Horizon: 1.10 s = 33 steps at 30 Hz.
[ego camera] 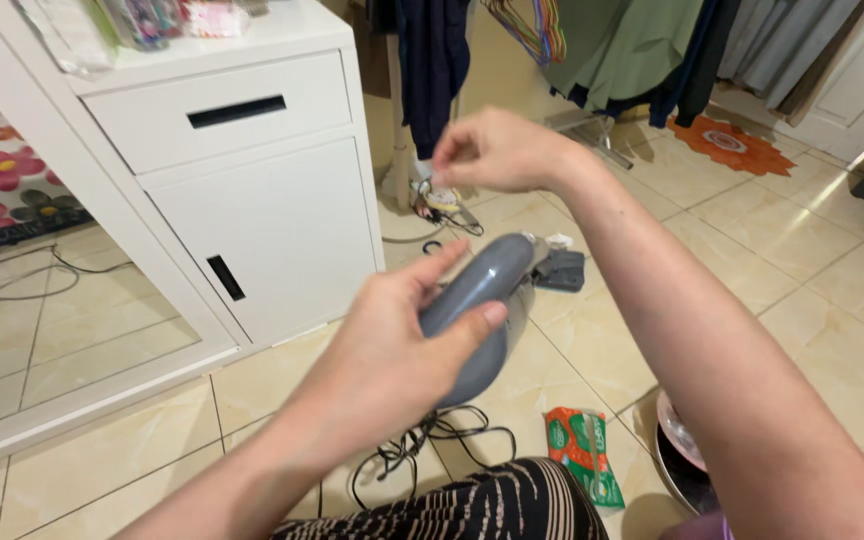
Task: The person sits on the tiled floor and services a stick vacuum cleaner. They separate the dust cup and filter from the motor unit, wipe the floor head and body with a tissue, snap the floor head onto the wand, attach the motor unit to the wand, and coil the power cord along the wand before laying the vacuum down.
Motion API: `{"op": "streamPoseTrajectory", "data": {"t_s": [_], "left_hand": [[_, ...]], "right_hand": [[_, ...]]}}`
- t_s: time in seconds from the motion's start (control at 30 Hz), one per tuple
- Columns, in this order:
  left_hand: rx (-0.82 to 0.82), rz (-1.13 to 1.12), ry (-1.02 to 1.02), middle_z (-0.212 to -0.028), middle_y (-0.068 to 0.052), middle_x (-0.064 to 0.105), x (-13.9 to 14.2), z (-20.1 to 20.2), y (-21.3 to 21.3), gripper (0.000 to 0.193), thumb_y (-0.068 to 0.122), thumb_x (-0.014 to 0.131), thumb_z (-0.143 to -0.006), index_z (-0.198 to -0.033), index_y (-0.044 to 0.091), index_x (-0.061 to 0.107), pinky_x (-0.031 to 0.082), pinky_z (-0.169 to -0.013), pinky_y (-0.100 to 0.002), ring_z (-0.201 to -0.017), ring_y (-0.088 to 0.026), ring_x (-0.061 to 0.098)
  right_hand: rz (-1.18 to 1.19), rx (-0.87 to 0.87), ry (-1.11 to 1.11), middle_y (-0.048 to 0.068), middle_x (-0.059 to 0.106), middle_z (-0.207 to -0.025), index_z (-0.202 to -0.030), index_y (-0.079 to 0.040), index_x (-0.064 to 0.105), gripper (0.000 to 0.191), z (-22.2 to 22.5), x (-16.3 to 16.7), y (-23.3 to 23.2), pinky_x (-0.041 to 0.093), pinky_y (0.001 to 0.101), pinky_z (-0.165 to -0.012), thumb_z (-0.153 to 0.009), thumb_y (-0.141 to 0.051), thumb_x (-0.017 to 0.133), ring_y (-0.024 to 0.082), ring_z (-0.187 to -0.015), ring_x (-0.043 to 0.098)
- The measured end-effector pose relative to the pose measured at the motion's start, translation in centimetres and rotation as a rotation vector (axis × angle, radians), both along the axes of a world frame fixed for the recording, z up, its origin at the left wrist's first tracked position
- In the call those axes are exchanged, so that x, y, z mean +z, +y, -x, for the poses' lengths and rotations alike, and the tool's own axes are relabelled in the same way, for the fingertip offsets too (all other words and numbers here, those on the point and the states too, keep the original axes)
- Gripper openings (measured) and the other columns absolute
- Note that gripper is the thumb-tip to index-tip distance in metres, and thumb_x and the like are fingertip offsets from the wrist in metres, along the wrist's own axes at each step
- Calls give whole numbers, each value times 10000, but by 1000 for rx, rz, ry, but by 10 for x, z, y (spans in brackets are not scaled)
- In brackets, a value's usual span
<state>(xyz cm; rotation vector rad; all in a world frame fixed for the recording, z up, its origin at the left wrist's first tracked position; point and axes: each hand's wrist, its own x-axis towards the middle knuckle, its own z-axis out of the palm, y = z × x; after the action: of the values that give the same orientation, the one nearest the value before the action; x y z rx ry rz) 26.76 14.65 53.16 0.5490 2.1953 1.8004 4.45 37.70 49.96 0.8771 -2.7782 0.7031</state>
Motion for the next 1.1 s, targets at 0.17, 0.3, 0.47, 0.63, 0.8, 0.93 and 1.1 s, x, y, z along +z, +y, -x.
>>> {"op": "streamPoseTrajectory", "data": {"t_s": [0.17, 0.3, 0.47, 0.63, 0.8, 0.93, 1.1], "left_hand": [[-162, -230, -58, -1123, -141, 762, -18, 7, -4, 679, 115, 684, -960, -1580, -19, 444, 559, -712, -232, -863, -78, 655], [-156, -281, 109, -1132, -80, 740, -10, 16, -15, 631, 118, 665, -954, -1519, -58, 445, 570, -740, -196, -898, -52, 683], [35, 128, 32, -894, -57, 657, 4, 23, -57, 570, 205, 696, -954, -1509, 164, 570, 452, -470, -267, -655, -88, 522], [98, 171, -22, -828, -103, 637, -16, 38, -106, 576, 153, 716, -961, -1525, 199, 613, 444, -430, -272, -586, -96, 497], [173, 112, 124, -956, -148, 747, -22, 74, -158, 519, 90, 673, -999, -1514, 60, 612, 528, -481, -262, -561, -85, 548], [236, 162, 106, -1000, -180, 754, -31, 87, -188, 537, 84, 669, -1006, -1538, 54, 600, 589, -536, -284, -614, -92, 549], [229, 48, 131, -981, -204, 792, -37, 106, -200, 493, 75, 654, -1015, -1501, 3, 610, 578, -589, -274, -587, -91, 585]], "right_hand": [[78, -351, -768, 104, 738, -1234, -1282, -66, 721, 708, 8, -103, 54, 548, 360, -919, -892, -650, 632, 220, -1077, 690], [473, -161, -706, 132, 704, -1288, -1477, -133, 532, 774, -12, -185, 61, 536, 420, -920, -816, -523, 633, 241, -1078, 669], [439, -676, -1069, 37, 583, -1321, -1524, -208, 475, 882, -20, -218, 43, 440, 552, -974, -870, -784, 343, 284, -1102, 666], [54, -501, -989, 4, 698, -1306, -1313, -234, 698, 683, 19, -224, 50, 436, 550, -988, -728, -550, 543, 191, -1209, 615], [-297, -174, -225, 112, 632, -1322, -1306, -186, 654, 778, 45, -300, 11, 396, 453, -1045, -606, -294, 976, 393, -1169, 495], [137, -318, -127, 182, 655, -1223, -1218, -108, 643, 529, 52, -357, -20, 494, 428, -990, -729, -185, 827, 377, -1197, 584], [51, -97, -209, 174, 684, -1225, -1224, -87, 644, 455, 79, -340, -13, 532, 392, -998, -799, -183, 775, 321, -1134, 655]]}}
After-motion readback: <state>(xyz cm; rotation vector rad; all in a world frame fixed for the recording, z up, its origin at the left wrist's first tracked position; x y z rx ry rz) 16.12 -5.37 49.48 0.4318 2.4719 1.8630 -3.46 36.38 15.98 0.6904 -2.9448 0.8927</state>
